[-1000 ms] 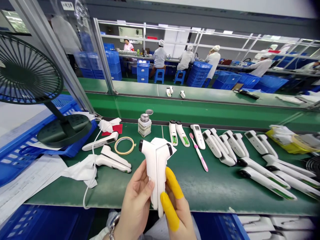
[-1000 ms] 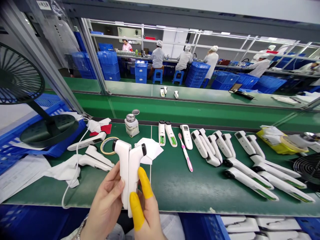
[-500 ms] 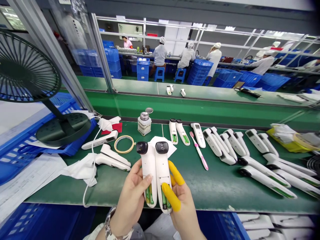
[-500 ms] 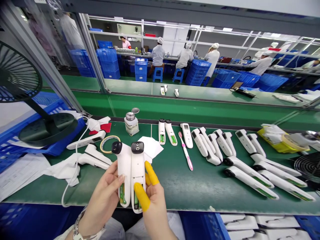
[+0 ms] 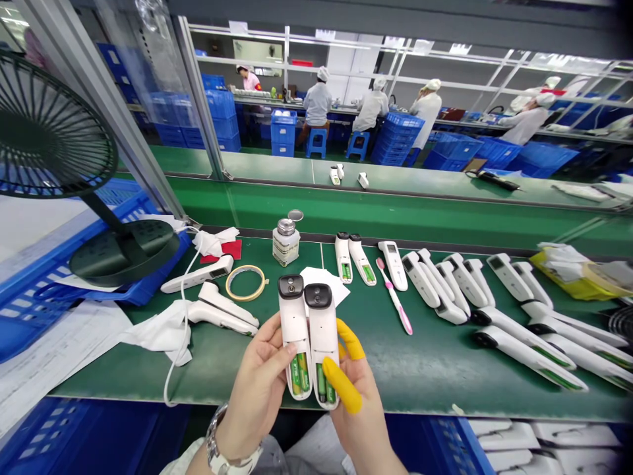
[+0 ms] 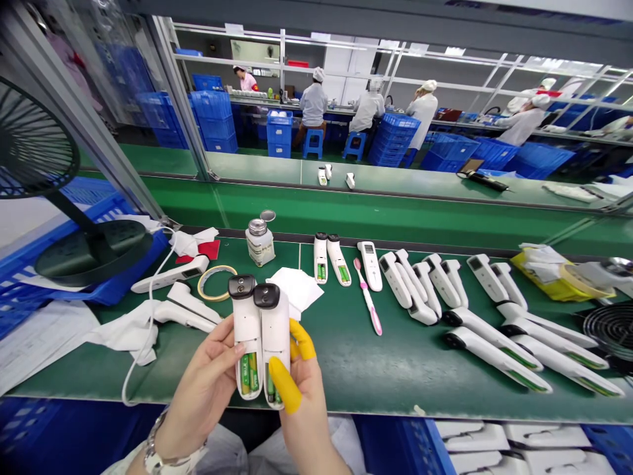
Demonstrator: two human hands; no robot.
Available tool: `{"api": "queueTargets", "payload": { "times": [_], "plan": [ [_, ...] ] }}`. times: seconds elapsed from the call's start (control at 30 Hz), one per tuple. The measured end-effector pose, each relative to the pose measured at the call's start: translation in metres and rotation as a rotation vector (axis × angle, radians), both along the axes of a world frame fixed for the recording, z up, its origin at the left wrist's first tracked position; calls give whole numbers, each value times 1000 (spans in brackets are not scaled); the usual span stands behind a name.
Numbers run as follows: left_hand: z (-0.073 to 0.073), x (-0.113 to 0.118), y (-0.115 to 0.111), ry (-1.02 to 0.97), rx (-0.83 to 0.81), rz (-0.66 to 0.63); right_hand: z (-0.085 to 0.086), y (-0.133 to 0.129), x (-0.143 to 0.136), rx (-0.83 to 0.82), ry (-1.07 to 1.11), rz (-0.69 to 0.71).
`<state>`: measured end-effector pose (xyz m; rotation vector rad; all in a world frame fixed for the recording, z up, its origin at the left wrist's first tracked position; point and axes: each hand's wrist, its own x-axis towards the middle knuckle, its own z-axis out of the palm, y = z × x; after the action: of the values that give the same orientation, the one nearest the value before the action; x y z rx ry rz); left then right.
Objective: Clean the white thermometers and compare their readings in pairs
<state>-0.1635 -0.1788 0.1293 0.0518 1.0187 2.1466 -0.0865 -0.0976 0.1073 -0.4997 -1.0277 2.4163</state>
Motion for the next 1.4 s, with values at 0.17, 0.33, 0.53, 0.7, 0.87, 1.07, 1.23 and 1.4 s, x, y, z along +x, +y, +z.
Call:
{"api": "queueTargets", "payload": {
  "times": [0.17, 0.33, 0.53, 0.7, 0.87, 1.07, 1.23, 1.4],
  "plan": [
    [-6, 4, 5, -88, 57, 96, -11, -3, -6, 124, -23, -65],
    [-11, 3, 7, -191, 83, 99, -11, -3, -6, 85, -23, -60],
    [-10, 2, 6, -166, 53, 108, -7, -4, -7, 15, 28, -56],
    [-10, 1, 3, -117, 43, 82, -10, -2, -7, -21, 24, -51],
    [-13, -1, 2, -96, 22, 49, -16, -2, -8, -5, 59, -73],
    [-18, -2, 2, -85, 3, 52, -16, -3, -9, -13, 66, -66],
    [-19, -2, 3, -76, 12, 44, -14, -3, -8, 3, 91, -52],
    [-19, 0, 2, -53, 9, 41, -13, -3, -7, 31, 119, -44]
  ]
}}
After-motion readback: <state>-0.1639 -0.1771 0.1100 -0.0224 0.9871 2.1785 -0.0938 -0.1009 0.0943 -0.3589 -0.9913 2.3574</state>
